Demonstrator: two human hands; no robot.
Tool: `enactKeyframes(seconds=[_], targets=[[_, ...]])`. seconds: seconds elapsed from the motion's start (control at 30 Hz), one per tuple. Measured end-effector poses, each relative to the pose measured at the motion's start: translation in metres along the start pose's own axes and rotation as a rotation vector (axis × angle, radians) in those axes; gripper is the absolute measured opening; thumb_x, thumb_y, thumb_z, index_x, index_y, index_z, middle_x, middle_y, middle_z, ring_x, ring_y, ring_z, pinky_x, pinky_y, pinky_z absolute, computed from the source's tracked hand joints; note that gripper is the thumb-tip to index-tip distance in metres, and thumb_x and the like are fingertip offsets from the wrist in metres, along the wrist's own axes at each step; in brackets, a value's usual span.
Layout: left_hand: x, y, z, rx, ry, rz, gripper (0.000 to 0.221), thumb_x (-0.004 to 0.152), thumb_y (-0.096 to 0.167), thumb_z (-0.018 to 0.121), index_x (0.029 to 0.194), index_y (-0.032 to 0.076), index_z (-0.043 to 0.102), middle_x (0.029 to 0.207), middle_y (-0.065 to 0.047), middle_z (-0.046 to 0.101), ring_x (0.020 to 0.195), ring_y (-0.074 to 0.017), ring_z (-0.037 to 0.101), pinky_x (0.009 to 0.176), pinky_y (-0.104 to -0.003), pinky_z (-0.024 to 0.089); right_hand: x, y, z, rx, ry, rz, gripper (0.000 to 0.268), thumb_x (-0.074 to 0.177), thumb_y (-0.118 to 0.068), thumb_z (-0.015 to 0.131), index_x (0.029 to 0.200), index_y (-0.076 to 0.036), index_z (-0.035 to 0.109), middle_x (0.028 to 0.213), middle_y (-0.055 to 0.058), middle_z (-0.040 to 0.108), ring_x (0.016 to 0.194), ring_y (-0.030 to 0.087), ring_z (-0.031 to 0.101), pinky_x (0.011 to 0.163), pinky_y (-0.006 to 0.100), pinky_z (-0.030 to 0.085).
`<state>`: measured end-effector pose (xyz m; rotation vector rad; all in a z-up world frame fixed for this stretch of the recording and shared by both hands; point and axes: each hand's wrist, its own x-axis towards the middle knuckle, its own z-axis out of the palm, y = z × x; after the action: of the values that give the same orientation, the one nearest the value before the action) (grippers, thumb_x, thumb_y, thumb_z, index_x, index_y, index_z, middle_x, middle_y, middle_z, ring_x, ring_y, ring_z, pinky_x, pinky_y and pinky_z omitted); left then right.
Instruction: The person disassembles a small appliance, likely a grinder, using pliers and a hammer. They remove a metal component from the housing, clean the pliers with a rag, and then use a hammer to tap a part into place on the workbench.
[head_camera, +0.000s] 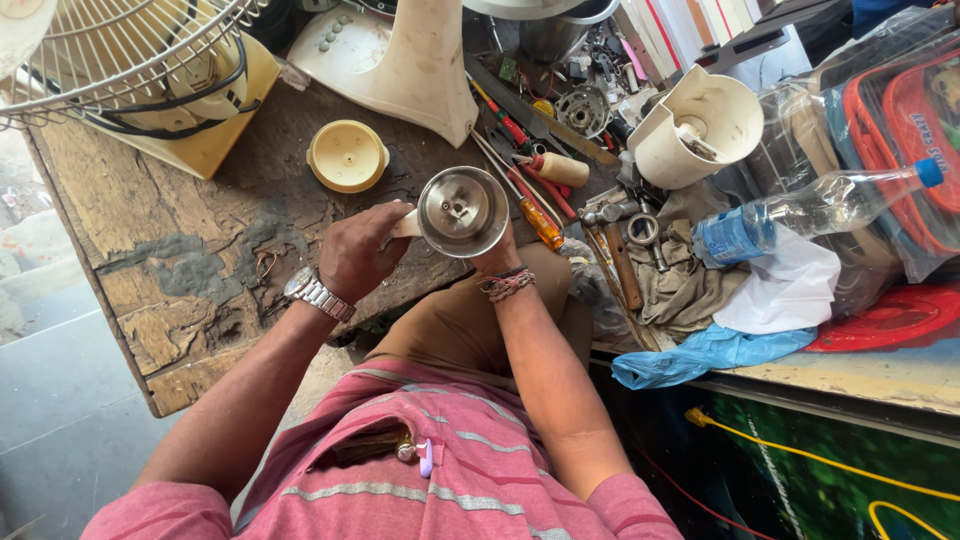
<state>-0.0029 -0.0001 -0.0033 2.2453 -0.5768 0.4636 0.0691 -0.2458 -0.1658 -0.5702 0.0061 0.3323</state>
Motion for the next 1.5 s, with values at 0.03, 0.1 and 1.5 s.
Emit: enactKeyframes(seconds=[0.03, 0.1, 1.5], targets=[[0.0, 0.001, 0.0, -0.008, -0.003, -0.003, 0.037, 0.085, 0.012, 0.078, 0.12, 0.008, 0.069, 0.116, -0.015, 0.075, 0.097, -0.0307, 0.074, 0.081, -0.039, 0.06, 0.0, -0.001, 0.0, -0.001, -0.018, -0.017, 0.052, 0.11, -0.042, 0.044, 0.143, -0.003, 0.053, 0.139, 0.017, 0.062, 0.125, 0.03, 0.064, 0.107, 0.048, 0.054], [0.0, 0.001, 0.001, -0.022, -0.009, -0.01, 0.036, 0.086, 0.013, 0.079, 0.12, 0.008, 0.069, 0.114, -0.014, 0.075, 0.095, -0.0305, 0.074, 0.079, -0.039, 0.06, -0.001, -0.002, 0.002, -0.004, -0.056, -0.049, 0.05, 0.112, -0.04, 0.045, 0.144, -0.002, 0.053, 0.14, 0.017, 0.062, 0.126, 0.029, 0.064, 0.108, 0.047, 0.054], [-0.015, -0.041, 0.053, -1.459, -0.411, -1.021, 0.089, 0.111, 0.071, 0.042, 0.137, -0.014, 0.047, 0.117, -0.027, 0.059, 0.099, -0.0316, 0.057, 0.078, -0.039, 0.057, -0.017, -0.017, 0.067, -0.232, 0.029, 0.194, 0.053, 0.103, -0.05, 0.052, 0.123, -0.002, 0.065, 0.113, 0.011, 0.074, 0.101, 0.022, 0.072, 0.089, 0.039, 0.061]])
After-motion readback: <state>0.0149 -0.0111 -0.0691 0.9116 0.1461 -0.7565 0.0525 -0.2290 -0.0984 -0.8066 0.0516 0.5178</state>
